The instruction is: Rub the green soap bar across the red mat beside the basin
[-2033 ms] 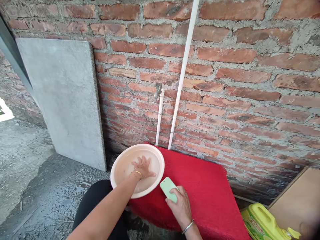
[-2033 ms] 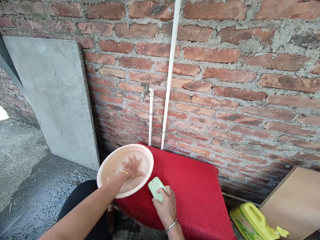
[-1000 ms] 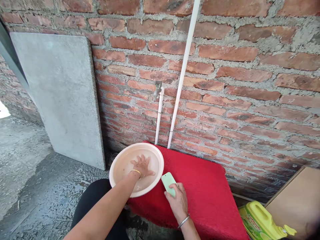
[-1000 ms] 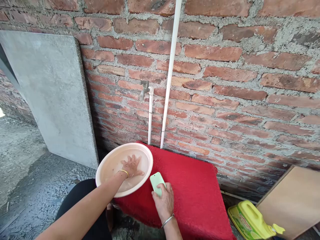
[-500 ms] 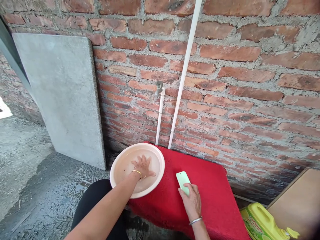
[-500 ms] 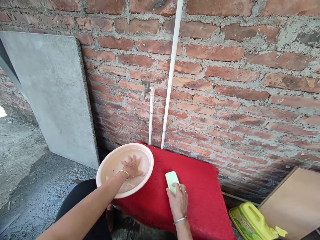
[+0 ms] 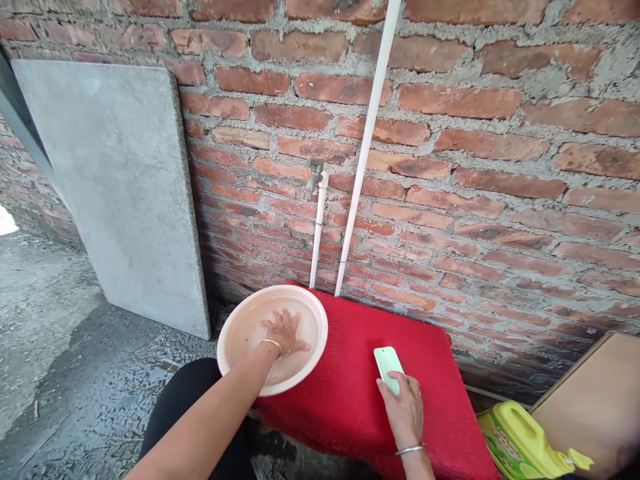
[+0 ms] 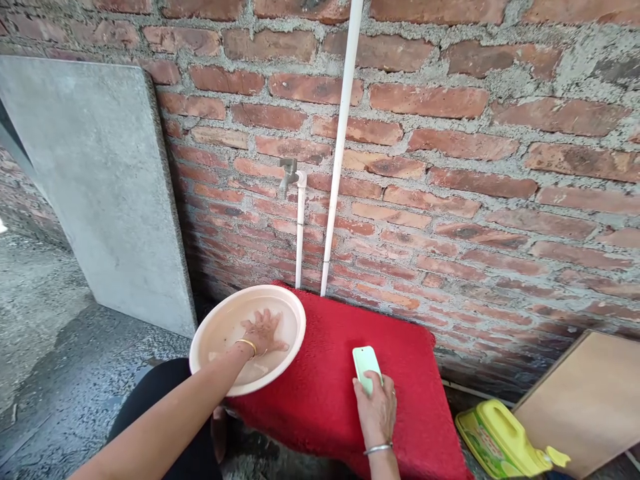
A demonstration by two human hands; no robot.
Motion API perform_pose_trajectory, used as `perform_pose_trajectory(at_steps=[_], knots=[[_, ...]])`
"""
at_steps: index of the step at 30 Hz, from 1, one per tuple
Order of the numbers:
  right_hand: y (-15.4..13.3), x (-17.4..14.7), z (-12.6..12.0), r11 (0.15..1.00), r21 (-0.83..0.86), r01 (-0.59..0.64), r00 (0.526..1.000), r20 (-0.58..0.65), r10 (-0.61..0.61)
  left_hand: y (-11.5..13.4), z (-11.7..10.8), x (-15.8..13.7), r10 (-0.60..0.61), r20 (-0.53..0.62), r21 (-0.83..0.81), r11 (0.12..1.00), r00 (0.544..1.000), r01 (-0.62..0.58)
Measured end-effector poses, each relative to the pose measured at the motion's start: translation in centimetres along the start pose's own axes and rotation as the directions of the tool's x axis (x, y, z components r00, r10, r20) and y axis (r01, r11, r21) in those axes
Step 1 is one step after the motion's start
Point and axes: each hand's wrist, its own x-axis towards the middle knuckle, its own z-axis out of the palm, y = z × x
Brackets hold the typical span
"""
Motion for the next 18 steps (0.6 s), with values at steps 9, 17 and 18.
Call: perform_pose_trajectory(at_steps=[9,17,18], knots=[[-2.2,-0.7,0.5,0.995,0.096,0.011,0.994,0.109,-0.021,-0.3,0.4,0.5,0.011,-0.020,-0.002,1.000,1.000,-0.011],[3.1,2.0,-3.8,0.980,0.005,-0.199,0.971,-0.138,0.198,-0.1,0.3,0.4,0.009,-0.020,0.003,1.000,1.000,-0.009],[3.3,1.9,-4.0,0.977,0.014,-0.212,0.967,-0.145,0.212,-0.1,0.3,0.3,0.010,-0.017,0.003,1.000,1.000,-0.010]])
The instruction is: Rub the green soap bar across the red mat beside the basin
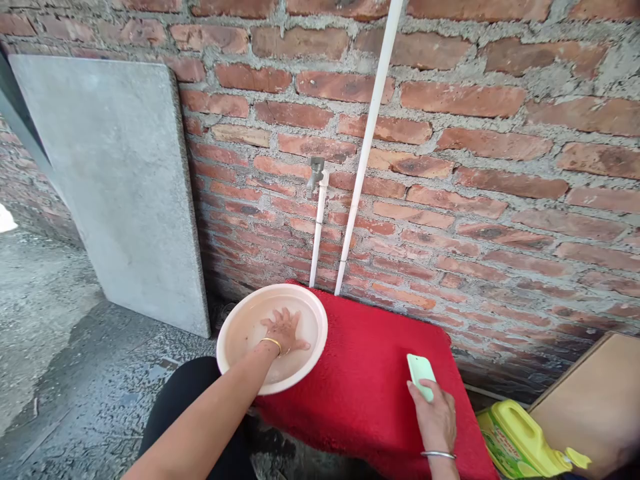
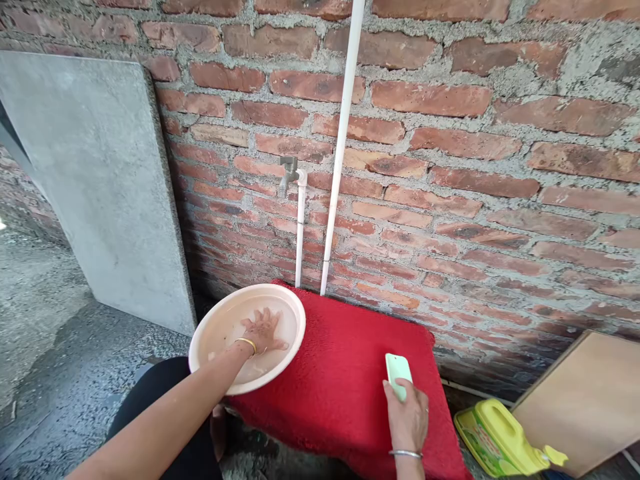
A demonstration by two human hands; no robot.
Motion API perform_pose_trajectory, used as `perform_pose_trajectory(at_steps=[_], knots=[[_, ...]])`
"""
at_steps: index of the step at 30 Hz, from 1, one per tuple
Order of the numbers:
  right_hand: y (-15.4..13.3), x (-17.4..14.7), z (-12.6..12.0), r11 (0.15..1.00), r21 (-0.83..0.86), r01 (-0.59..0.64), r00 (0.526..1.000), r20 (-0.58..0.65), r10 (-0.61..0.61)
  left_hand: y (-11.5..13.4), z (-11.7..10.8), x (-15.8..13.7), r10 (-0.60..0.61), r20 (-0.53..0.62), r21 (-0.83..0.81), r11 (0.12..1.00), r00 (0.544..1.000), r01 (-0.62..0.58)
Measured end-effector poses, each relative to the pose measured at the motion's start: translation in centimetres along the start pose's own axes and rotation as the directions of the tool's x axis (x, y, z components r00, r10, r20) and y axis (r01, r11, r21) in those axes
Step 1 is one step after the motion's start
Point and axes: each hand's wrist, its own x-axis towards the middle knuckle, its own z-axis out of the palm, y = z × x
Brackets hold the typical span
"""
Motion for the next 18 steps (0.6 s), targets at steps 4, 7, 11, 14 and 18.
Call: perform_pose_trajectory(at_steps=[4,7,11,14,18], knots=[[-1.9,-1.9,1.2,0.994,0.102,0.044,0.993,0.102,-0.054,0.1,-0.4,-0.5,-0.005,0.003,0.009,1.000,1.000,0.005],[-4.8,-4.2,3.0,0.972,0.182,0.148,0.955,0.228,-0.188,0.3,-0.8,-0.9,-0.008,0.001,0.017,1.000,1.000,0.008],[-6.8,-5.6,4.4,0.944,0.219,0.246,0.901,0.307,-0.306,0.3,-0.9,-0.9,-0.014,0.022,0.019,1.000,1.000,0.014],[-5.9,-4.9,4.2,0.958,0.173,0.227,0.914,0.301,-0.271,0.2,-0.6,-0.5,-0.012,0.021,0.014,1.000,1.000,0.012],[-3.0,-2.7,3.2,0.986,0.077,0.146,0.968,0.193,-0.159,0.2,-0.3,-0.3,-0.008,-0.002,0.007,1.000,1.000,0.008]])
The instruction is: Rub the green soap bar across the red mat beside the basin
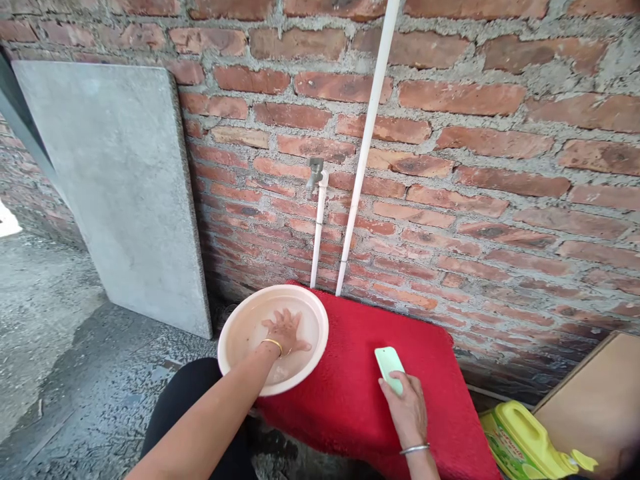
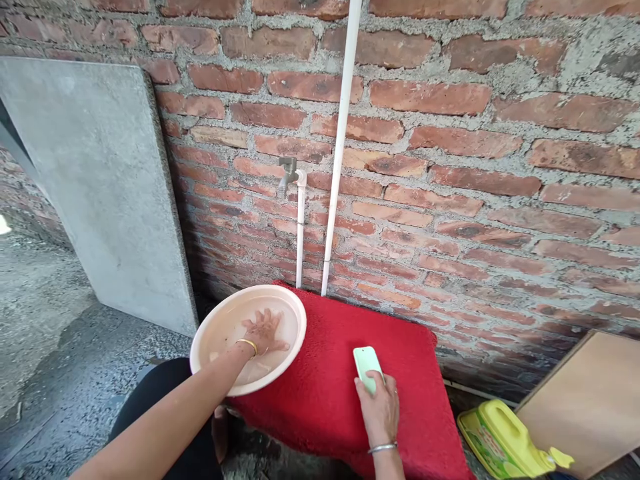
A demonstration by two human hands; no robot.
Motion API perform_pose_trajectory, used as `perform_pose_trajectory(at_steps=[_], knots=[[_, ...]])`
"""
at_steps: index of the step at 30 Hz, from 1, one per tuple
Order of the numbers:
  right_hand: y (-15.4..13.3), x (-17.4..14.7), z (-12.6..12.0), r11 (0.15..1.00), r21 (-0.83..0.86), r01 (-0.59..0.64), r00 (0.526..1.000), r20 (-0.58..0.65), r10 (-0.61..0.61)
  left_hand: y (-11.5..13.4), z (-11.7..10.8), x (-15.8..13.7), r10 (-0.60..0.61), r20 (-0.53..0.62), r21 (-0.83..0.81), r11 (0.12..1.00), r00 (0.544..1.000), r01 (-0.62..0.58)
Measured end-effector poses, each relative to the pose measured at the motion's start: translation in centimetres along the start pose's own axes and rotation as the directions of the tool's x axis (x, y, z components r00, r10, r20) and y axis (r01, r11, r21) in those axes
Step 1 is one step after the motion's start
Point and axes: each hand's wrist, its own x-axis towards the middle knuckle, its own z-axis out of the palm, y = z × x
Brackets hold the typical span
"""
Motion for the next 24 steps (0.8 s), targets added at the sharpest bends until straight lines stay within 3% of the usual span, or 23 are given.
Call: perform_pose_trajectory(at_steps=[4,14,24], knots=[[1.3,0.5,-0.9,0.999,-0.019,-0.045,0.996,-0.080,0.044,0.0,-0.1,-0.1,0.007,0.014,-0.015,1.000,1.000,-0.007],[-4.5,-3.0,2.7,0.986,0.102,0.132,0.983,0.118,-0.144,-0.2,0.4,0.4,0.003,0.013,-0.005,1.000,1.000,-0.003],[-4.4,-2.5,2.5,0.986,0.144,0.089,0.985,0.133,-0.108,-0.2,0.9,0.9,0.009,-0.012,-0.027,1.000,1.000,-0.009]])
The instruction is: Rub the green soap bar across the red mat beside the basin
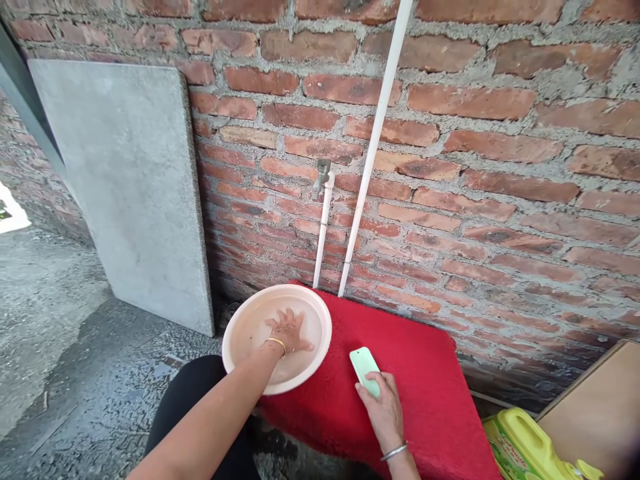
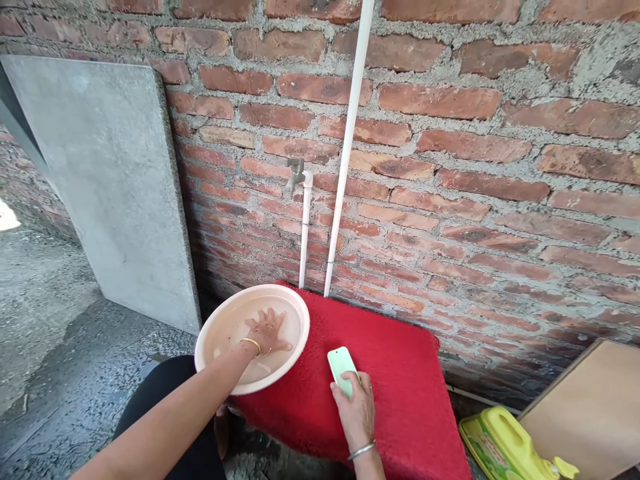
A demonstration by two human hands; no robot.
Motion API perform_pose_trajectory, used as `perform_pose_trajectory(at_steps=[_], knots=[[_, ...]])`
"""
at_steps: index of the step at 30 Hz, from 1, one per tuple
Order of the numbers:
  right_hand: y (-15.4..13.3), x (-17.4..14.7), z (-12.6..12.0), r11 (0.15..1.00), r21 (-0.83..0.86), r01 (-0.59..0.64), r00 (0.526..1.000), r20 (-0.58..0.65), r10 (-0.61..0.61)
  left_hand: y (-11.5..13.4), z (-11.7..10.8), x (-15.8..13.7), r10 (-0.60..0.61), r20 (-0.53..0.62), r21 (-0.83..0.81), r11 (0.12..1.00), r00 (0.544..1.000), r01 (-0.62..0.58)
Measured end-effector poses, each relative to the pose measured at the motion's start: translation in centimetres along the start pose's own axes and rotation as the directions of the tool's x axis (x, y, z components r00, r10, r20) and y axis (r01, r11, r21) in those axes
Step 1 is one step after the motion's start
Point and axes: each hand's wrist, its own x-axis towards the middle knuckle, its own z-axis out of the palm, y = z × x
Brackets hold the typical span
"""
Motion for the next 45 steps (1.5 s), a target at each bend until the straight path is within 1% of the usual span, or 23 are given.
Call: perform_pose_trajectory(at_steps=[4,9,11,18,21,30,38,45], knots=[[0.3,0.3,-0.2,1.000,0.006,-0.024,0.999,-0.020,0.025,0.1,0.0,-0.1,0.003,-0.016,-0.002,1.000,1.000,-0.003],[1.1,0.6,-1.0,0.998,-0.008,-0.061,0.994,-0.087,0.060,0.3,-0.6,-0.3,0.003,0.009,0.018,1.000,1.000,-0.003],[1.1,0.5,-0.9,0.998,-0.001,-0.060,0.994,-0.095,0.059,0.2,-0.6,-0.2,0.001,0.011,0.015,1.000,1.000,-0.001],[-0.6,-0.6,0.5,0.999,0.002,0.033,0.999,0.006,-0.033,0.0,-0.5,-0.2,0.011,0.012,0.015,1.000,1.000,-0.011],[-0.9,-0.6,0.5,1.000,-0.001,0.021,1.000,0.020,-0.021,0.1,-0.6,-0.3,0.005,0.018,0.016,1.000,1.000,-0.005],[-0.1,-0.2,0.1,1.000,0.008,0.005,1.000,-0.001,-0.005,0.0,0.1,0.2,-0.007,-0.013,-0.006,1.000,1.000,0.007],[-0.3,-0.1,-0.1,1.000,0.016,-0.023,1.000,0.008,0.023,0.4,-0.7,-0.4,-0.001,0.012,0.009,1.000,1.000,0.001],[-0.1,-0.2,0.0,1.000,0.014,-0.016,1.000,0.000,0.016,0.3,-0.6,-0.5,0.010,0.001,0.009,1.000,1.000,-0.010]])
